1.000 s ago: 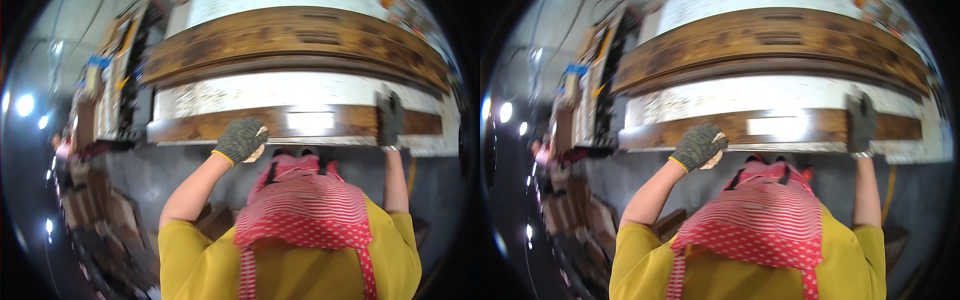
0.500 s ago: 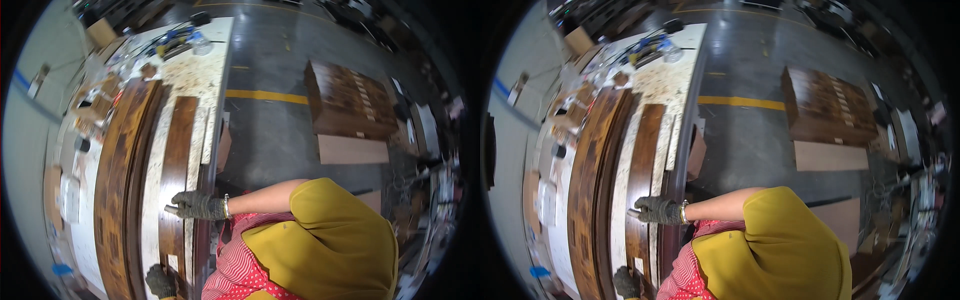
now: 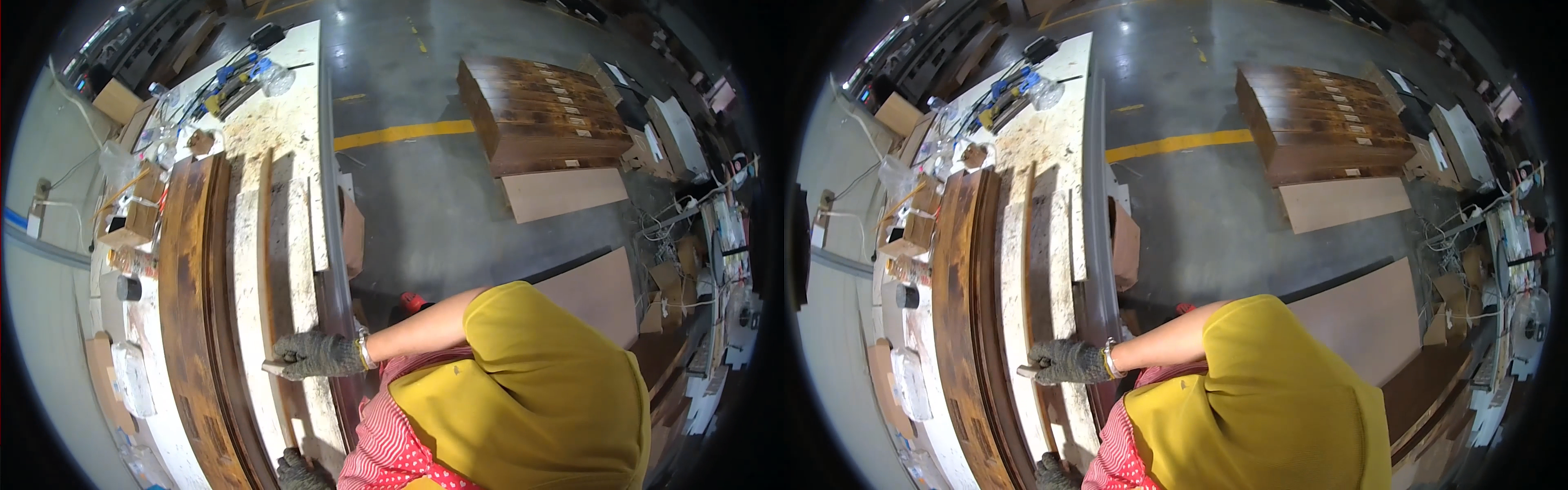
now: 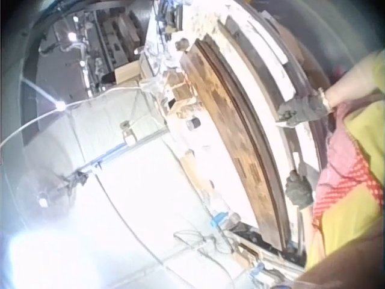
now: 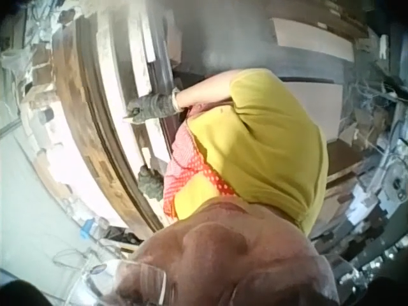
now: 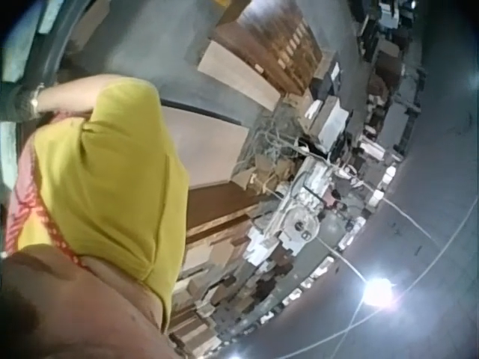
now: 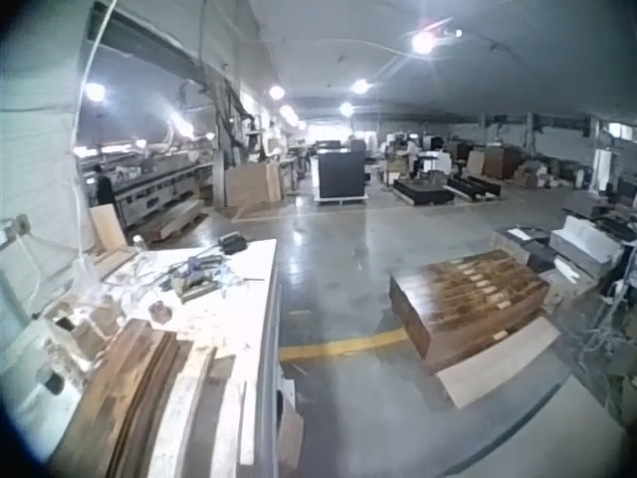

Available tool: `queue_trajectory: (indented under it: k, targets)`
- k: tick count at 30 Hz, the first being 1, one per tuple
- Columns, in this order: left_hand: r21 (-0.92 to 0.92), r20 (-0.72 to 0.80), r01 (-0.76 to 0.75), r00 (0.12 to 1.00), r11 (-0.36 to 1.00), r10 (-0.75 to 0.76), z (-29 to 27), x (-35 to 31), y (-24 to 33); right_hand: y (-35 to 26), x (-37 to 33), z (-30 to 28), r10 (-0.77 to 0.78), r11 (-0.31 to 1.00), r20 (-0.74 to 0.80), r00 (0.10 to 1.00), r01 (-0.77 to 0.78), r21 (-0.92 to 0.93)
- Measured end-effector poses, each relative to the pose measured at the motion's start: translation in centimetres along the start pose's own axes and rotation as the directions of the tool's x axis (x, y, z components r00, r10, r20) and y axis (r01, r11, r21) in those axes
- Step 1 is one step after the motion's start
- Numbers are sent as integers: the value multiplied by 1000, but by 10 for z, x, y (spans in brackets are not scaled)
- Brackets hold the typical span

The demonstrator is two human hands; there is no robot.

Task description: The person sands and wipes wooden boards on a workbench using a sanding block and a cloth, rubbing along their surfaces and edges.

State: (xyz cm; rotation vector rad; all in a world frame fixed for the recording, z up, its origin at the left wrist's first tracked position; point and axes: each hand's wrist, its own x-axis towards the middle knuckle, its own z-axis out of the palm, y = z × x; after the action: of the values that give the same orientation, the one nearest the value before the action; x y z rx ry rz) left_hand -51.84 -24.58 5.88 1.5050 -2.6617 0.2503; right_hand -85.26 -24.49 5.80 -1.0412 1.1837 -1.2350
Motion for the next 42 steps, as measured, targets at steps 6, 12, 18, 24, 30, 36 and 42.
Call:
queue_trajectory:
  k: [6, 12, 18, 24, 30, 36, 42]
  targets:
    - [-217, 253, -88, 957, 972, 143, -17, -14, 15, 4, -9, 5, -12, 995, -115, 993, 24, 101]
    - [-118, -8, 27, 1000, 993, -28, -76, 57, -57, 27, -15, -15, 78, 933, -294, 953, 35, 358]
    - [88, 206, 168, 961, 982, -183, -47, 98, -81, 38, -12, -16, 117, 898, -358, 926, 55, 436]
    - [-16, 328, 213, 924, 977, -196, -65, 109, -81, 35, 2, -48, 82, 943, -347, 934, 40, 330]
    - [-57, 312, 305, 910, 951, -273, -99, 99, -75, -56, 34, -67, 47, 964, -212, 976, 11, 264]
    - [-10, 114, 27, 993, 1000, -26, -130, 39, -6, -92, 32, -29, -252, 950, 31, 967, 241, 200]
    - [-195, 227, 146, 969, 970, -100, -59, -22, 19, -34, 46, 3, -133, 987, 50, 990, 128, 97]
